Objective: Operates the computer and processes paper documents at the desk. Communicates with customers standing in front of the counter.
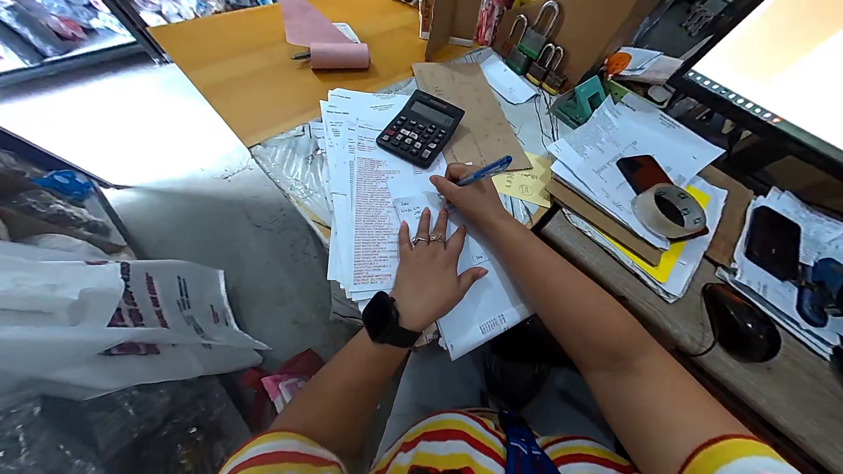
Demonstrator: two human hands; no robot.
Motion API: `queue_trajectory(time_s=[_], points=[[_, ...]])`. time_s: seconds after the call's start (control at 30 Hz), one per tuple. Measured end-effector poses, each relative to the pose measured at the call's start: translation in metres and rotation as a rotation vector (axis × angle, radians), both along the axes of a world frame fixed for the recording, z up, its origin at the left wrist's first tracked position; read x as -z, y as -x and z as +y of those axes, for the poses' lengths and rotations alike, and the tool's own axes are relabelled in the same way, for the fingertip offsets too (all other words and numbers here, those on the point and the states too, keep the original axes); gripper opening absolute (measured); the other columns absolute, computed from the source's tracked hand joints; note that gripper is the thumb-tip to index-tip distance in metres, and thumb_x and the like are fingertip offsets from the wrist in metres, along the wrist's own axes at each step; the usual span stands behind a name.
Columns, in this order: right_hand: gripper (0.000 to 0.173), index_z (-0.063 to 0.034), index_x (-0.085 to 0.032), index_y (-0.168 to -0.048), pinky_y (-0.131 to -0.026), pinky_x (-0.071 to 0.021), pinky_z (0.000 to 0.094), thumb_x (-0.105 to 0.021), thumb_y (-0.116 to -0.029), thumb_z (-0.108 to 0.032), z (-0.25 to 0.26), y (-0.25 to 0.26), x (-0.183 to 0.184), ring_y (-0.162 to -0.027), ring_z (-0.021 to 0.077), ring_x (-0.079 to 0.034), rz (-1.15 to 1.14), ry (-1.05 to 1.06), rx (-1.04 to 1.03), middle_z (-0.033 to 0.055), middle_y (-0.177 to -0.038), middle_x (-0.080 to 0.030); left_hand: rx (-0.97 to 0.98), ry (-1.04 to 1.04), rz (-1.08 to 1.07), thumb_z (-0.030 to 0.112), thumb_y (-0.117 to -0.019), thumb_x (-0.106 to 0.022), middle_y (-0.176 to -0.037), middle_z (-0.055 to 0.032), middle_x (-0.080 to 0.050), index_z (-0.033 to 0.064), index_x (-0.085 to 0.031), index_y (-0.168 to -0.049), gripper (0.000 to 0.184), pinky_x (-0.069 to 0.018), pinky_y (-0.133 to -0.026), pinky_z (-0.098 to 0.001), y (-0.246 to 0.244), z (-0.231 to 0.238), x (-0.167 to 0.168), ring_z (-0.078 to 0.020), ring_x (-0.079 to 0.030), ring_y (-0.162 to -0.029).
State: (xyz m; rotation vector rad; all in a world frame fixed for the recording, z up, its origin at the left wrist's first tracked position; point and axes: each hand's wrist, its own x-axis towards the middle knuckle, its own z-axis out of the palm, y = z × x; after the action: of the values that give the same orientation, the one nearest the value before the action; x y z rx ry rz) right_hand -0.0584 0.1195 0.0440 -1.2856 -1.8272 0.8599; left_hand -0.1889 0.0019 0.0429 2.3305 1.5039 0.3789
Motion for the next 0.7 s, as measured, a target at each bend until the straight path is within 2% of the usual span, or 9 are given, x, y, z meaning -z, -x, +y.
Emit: queue_trajectory(time_s=[0.2, 0.3, 0.4, 0.53, 0.6, 0.7], points=[[0.034, -0.007, -0.053, -0.069, -0.058, -0.0386, 0.0251, -0.063, -0.0994, -0.017, -0.0017, 0.0, -0.0012, -0.055, 0.0046, -0.045, 0.014, -0.01, -0.006, -0.004, -0.06, -0.047, 0.002, -0.014, 0.001, 0.06, -0.0994, -0.05, -0.163, -0.0222, -0.033, 0.0087, -0.053, -0.148, 0.071, -0.0082, -0.118, -0.0712, 0.0002, 0.0001, 0.0013, -0.0446, -0.018, -0.155], [0.032, -0.006, -0.053, -0.07, -0.057, -0.0396, 0.0203, -0.062, -0.1001, -0.014, -0.0015, -0.0004, -0.0009, -0.054, 0.0015, -0.046, 0.066, -0.031, 0.032, -0.0046, -0.06, -0.048, 0.003, -0.007, 0.001, 0.06, -0.0997, -0.049, -0.163, -0.0224, -0.033, 0.0088, -0.052, -0.15, 0.071, -0.008, -0.118, -0.0709, 0.0004, 0.0004, 0.0005, -0.0441, -0.018, -0.155], [0.034, -0.0076, -0.05, -0.067, -0.055, -0.0377, 0.0225, -0.06, -0.0991, -0.012, 0.0006, 0.0003, 0.0004, -0.053, 0.0031, -0.044, 0.041, -0.032, 0.047, -0.0043, -0.059, -0.045, 0.001, 0.0, 0.0, 0.06, -0.0996, -0.049, -0.163, -0.0222, -0.033, 0.0089, -0.052, -0.15, 0.071, -0.0075, -0.118, -0.0707, 0.0002, 0.0004, 0.0001, -0.0438, -0.018, -0.155], [0.032, -0.0039, -0.054, -0.07, -0.059, -0.0406, 0.027, -0.061, -0.0995, -0.015, 0.0015, -0.0007, -0.0024, -0.057, 0.0067, -0.047, -0.011, -0.005, 0.0, -0.0009, -0.062, -0.049, -0.004, -0.005, -0.011, 0.059, -0.0995, -0.051, -0.163, -0.0222, -0.034, 0.0086, -0.053, -0.149, 0.07, -0.0073, -0.118, -0.0712, 0.0004, 0.0005, 0.0017, -0.0435, -0.018, -0.155], [0.032, -0.0054, -0.053, -0.069, -0.057, -0.0408, 0.026, -0.061, -0.0992, -0.015, 0.0037, -0.0017, -0.0048, -0.055, 0.0056, -0.047, -0.013, 0.02, 0.008, -0.0021, -0.061, -0.048, -0.004, -0.002, -0.006, 0.059, -0.0995, -0.051, -0.163, -0.0217, -0.034, 0.0091, -0.052, -0.149, 0.071, -0.0075, -0.119, -0.0708, -0.0002, 0.0011, 0.0015, -0.0432, -0.018, -0.155], [0.032, -0.0052, -0.053, -0.07, -0.057, -0.0394, 0.0244, -0.061, -0.0994, -0.014, 0.0038, -0.0019, 0.0009, -0.055, 0.0049, -0.046, -0.004, -0.052, -0.003, -0.0026, -0.06, -0.047, -0.004, 0.001, 0.001, 0.06, -0.0995, -0.05, -0.163, -0.022, -0.033, 0.0089, -0.052, -0.149, 0.071, -0.0073, -0.119, -0.0705, 0.0003, 0.0009, 0.0009, -0.0433, -0.018, -0.155]])
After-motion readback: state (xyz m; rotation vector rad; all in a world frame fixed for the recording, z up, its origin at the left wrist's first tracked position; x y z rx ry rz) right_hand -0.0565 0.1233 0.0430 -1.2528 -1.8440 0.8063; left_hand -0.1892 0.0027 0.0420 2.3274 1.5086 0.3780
